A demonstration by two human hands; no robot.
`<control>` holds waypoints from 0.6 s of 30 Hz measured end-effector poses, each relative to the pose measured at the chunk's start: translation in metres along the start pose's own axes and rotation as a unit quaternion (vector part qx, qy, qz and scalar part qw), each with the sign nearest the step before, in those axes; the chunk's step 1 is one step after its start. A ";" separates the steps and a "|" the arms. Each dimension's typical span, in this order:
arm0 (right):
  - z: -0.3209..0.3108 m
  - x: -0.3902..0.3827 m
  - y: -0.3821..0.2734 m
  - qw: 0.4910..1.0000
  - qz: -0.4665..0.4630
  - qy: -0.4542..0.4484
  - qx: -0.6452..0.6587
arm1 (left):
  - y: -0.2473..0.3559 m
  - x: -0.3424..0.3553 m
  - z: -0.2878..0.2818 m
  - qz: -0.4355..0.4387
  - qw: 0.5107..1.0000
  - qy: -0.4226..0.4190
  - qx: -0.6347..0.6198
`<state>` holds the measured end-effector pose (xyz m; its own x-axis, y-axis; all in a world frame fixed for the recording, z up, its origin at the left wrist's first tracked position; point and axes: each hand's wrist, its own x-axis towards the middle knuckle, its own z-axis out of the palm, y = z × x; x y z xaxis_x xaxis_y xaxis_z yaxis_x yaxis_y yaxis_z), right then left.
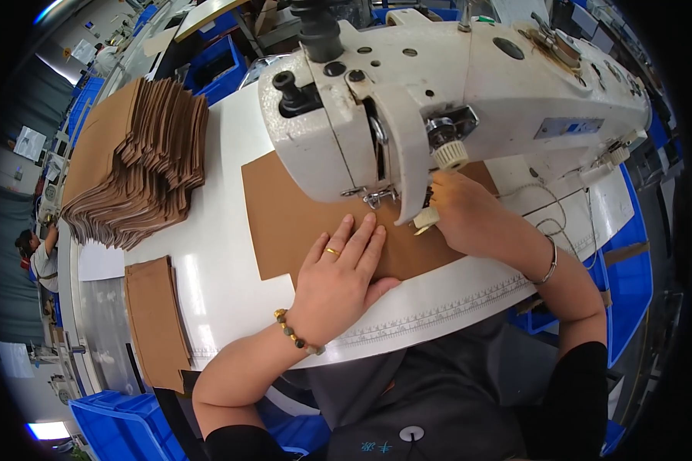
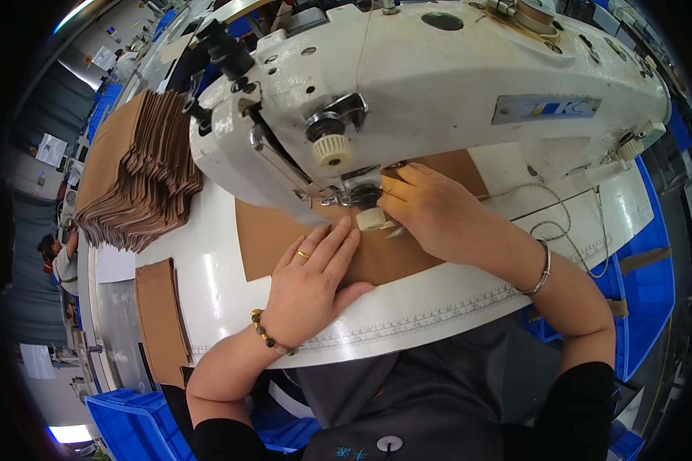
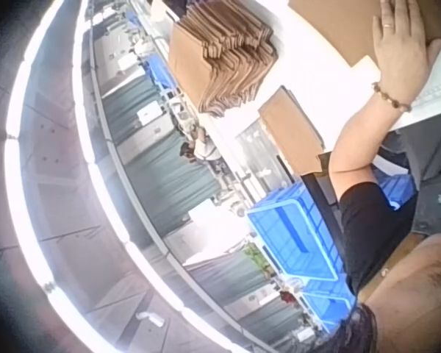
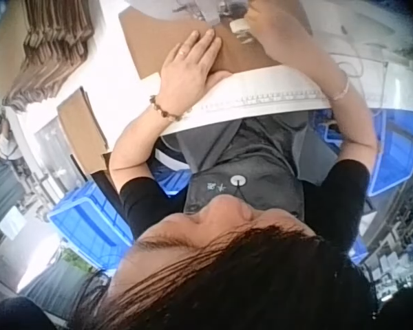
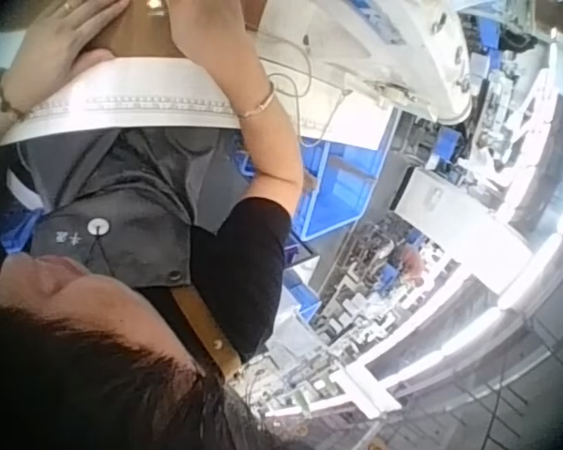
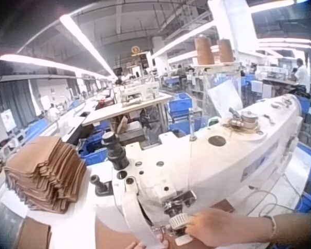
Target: Sewing and trimming leather pieces using an industrial sewing machine.
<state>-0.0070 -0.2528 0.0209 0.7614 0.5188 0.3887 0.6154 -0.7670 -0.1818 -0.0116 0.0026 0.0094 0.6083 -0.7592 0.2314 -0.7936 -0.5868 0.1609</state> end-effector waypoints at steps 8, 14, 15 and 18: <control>-0.052 -0.041 0.038 0.948 0.252 -0.099 -0.166 | -0.002 0.000 -0.001 0.003 1.000 -0.012 0.003; -0.053 -0.087 0.034 0.930 0.317 0.000 -0.185 | -0.003 -0.001 0.001 0.003 1.000 -0.007 -0.001; -0.050 -0.092 0.029 0.926 0.330 -0.012 -0.183 | -0.003 -0.001 0.001 0.005 1.000 0.000 0.000; -0.040 -0.100 0.020 0.918 0.327 0.023 -0.222 | -0.002 -0.002 0.001 0.007 1.000 0.004 0.006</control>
<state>-0.0784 -0.3353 0.0149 0.9233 -0.1155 0.3664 -0.1211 -0.9926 -0.0077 -0.0109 0.0053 0.0076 0.5977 -0.7643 0.2421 -0.8012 -0.5803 0.1460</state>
